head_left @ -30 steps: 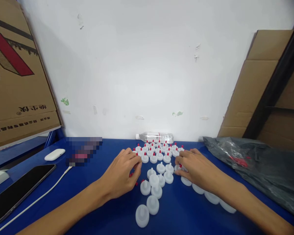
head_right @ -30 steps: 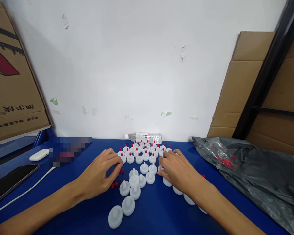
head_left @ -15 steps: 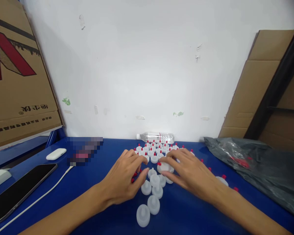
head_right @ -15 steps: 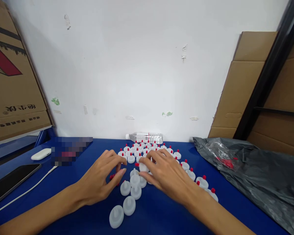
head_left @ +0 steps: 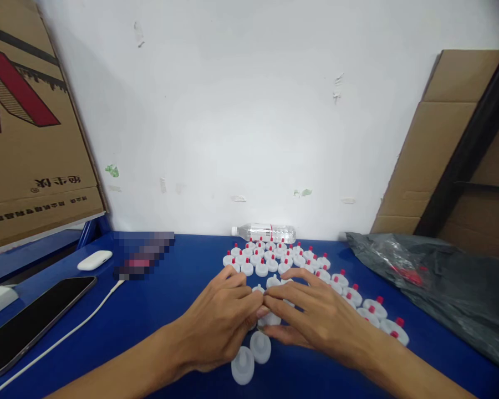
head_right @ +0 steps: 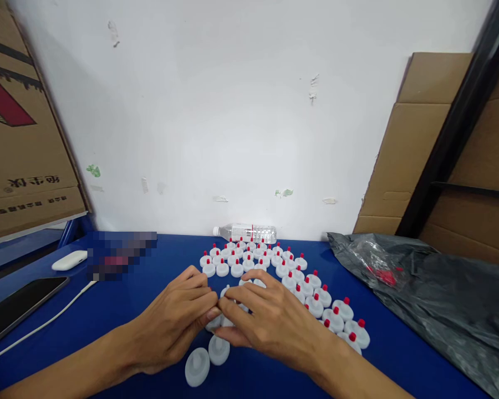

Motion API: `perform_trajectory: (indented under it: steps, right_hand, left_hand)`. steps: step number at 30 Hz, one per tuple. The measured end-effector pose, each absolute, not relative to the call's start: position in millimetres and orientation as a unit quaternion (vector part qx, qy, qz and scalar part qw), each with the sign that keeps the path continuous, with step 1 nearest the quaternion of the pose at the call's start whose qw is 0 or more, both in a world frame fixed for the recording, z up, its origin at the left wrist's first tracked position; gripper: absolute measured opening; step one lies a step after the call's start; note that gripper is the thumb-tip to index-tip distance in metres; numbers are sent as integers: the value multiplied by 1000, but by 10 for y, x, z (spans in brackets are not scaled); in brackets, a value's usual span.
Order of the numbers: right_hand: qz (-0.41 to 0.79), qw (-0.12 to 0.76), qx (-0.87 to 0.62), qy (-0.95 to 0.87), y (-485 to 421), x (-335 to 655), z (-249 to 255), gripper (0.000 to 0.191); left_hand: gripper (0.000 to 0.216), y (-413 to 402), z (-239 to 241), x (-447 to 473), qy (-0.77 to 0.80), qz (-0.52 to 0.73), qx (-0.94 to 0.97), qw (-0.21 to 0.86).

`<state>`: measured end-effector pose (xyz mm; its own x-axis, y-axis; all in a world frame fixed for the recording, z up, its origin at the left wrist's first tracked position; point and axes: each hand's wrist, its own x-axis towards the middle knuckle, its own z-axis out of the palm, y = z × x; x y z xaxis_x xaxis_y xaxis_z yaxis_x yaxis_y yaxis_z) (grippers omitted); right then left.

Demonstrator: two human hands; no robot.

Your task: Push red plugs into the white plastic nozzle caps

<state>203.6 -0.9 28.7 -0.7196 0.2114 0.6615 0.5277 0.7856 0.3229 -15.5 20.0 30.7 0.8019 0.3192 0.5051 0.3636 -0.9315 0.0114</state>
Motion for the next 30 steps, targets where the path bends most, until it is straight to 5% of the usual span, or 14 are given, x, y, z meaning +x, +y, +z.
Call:
perform_trajectory:
  steps: [7,10,19,30]
  right_hand:
    - [-335,327,-201,-860,25,2213,413,17]
    - [-338,328,-246,-847,129,2383,464,20]
    - [-279,223,-458,-814,316,2513,359,11]
    - [-166,128,-535,-818,328,2453,299,16]
  left_hand:
    - [34,228,322,-210,-222,-368,-899,-89]
    - [37,334,374,-315,-256,-427,-865,-62]
    - [18,511,293,-327,-336,-245,-909,20]
    - [23,558,227,-334,-327,-221,-919,12]
